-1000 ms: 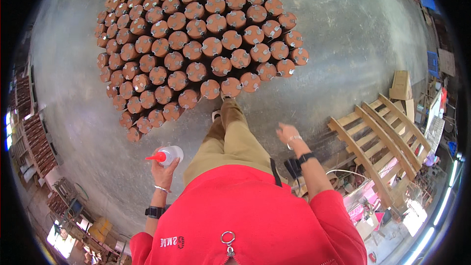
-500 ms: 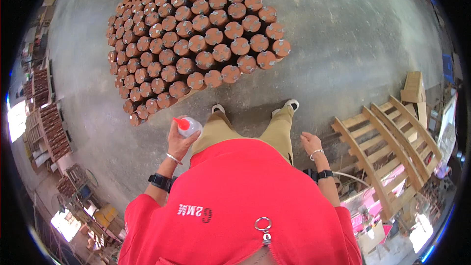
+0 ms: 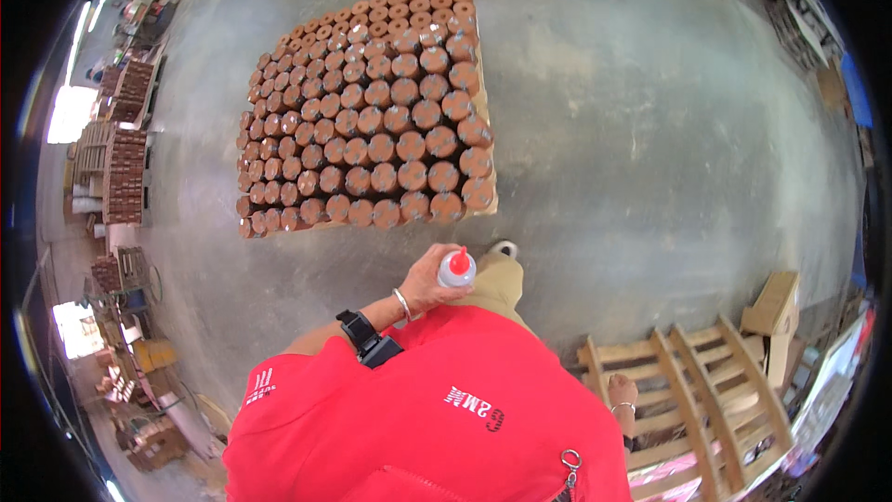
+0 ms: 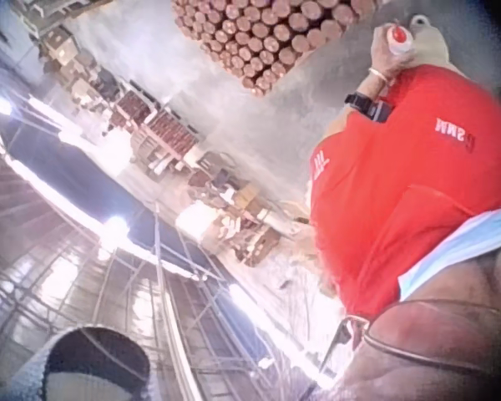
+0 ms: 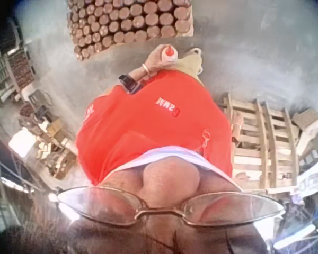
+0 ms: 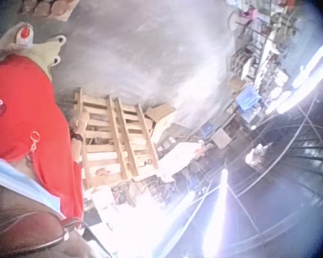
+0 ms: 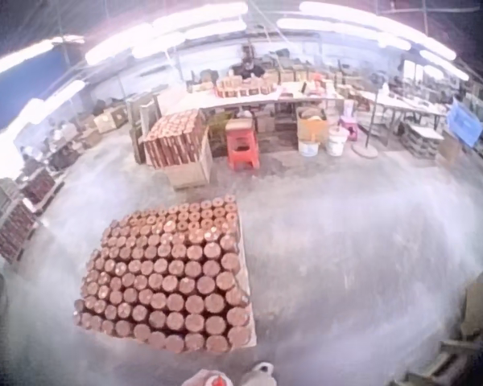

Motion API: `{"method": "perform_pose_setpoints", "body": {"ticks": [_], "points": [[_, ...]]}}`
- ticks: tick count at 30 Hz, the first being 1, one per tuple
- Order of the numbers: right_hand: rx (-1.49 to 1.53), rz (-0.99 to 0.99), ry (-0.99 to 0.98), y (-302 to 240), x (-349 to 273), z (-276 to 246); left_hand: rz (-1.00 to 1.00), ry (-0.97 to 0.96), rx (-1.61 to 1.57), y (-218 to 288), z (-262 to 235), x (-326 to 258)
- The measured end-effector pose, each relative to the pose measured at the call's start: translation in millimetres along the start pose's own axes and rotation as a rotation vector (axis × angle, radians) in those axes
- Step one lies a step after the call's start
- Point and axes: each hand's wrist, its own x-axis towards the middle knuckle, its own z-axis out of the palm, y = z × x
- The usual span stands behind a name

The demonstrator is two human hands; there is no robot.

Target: The recorder wipes down cylindrical wood furniture components with a cleaning cloth and liquid from a squeeze bottle.

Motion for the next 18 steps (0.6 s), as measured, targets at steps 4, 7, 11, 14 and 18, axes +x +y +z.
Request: {"method": "perform_pose_setpoints", "body": {"ticks": [4,7,11,14,18], "points": [[-0.025,-0.111,-0.063,-34.0,71.8,-77.0,0.042,0.043,-0.021,34.1,31.9,54.2],[0.069,-0.288,0.052,-61.2,130.2,-140.0,0.04,0.036,-0.067,51.8,52.8,107.9],[0.091,-0.259,0.0,-14.9,201.7,-204.7,0.077,0.149,-0.047,98.3,60.3,173.8],[-0.045,-0.186,-0.062,20.5,280.5,-242.6,0.037,0.236,-0.141,128.5,55.5,208.0],[-0.15,-0.265,-0.093,35.1,378.1,-314.6,-0.011,0.354,-0.186,153.0,61.8,250.1]]}}
